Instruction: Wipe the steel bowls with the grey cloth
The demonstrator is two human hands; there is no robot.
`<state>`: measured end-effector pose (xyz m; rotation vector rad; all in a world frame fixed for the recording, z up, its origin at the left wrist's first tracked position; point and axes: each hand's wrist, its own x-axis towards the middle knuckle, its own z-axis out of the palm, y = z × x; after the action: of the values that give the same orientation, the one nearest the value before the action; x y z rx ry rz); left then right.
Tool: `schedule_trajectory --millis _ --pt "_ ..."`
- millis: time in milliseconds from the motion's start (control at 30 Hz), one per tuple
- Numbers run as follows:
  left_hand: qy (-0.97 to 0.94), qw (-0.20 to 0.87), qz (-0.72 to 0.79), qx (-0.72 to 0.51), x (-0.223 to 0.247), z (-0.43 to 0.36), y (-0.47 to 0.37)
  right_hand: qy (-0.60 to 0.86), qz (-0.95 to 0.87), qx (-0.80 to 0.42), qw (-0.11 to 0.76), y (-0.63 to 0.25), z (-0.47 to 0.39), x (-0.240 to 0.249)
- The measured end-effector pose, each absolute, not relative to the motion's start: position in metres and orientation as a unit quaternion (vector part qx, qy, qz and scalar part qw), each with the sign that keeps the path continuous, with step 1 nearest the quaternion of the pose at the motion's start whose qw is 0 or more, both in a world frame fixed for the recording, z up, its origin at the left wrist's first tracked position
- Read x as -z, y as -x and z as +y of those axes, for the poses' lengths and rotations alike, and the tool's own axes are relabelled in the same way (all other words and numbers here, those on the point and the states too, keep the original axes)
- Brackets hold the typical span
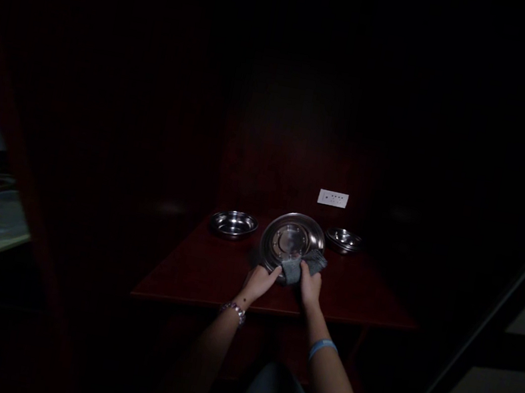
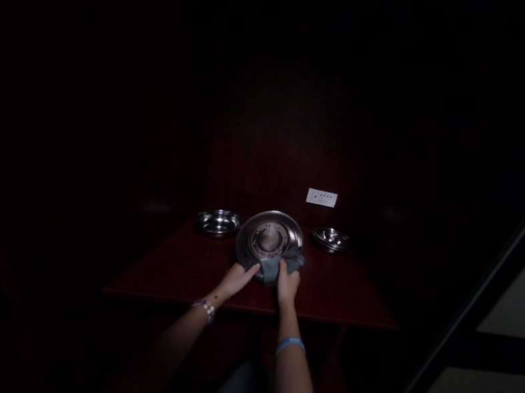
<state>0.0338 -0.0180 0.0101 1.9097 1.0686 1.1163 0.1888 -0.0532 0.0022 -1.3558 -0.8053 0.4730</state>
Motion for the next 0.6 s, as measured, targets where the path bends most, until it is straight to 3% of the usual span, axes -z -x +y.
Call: schedule_trajectory --millis 367,600 --pt "-0.672 0.351 0.463 -0.459 -0.015 -0.016 -0.031 0.588 -0.349 -0.224 0.694 -0.191 -0.049 0.0" --pt "-0.671 0.376 0.422 -0.481 -0.02 -0.021 -0.029 0.598 -0.36 -0.215 0.683 -0.191 -0.05 0.0"
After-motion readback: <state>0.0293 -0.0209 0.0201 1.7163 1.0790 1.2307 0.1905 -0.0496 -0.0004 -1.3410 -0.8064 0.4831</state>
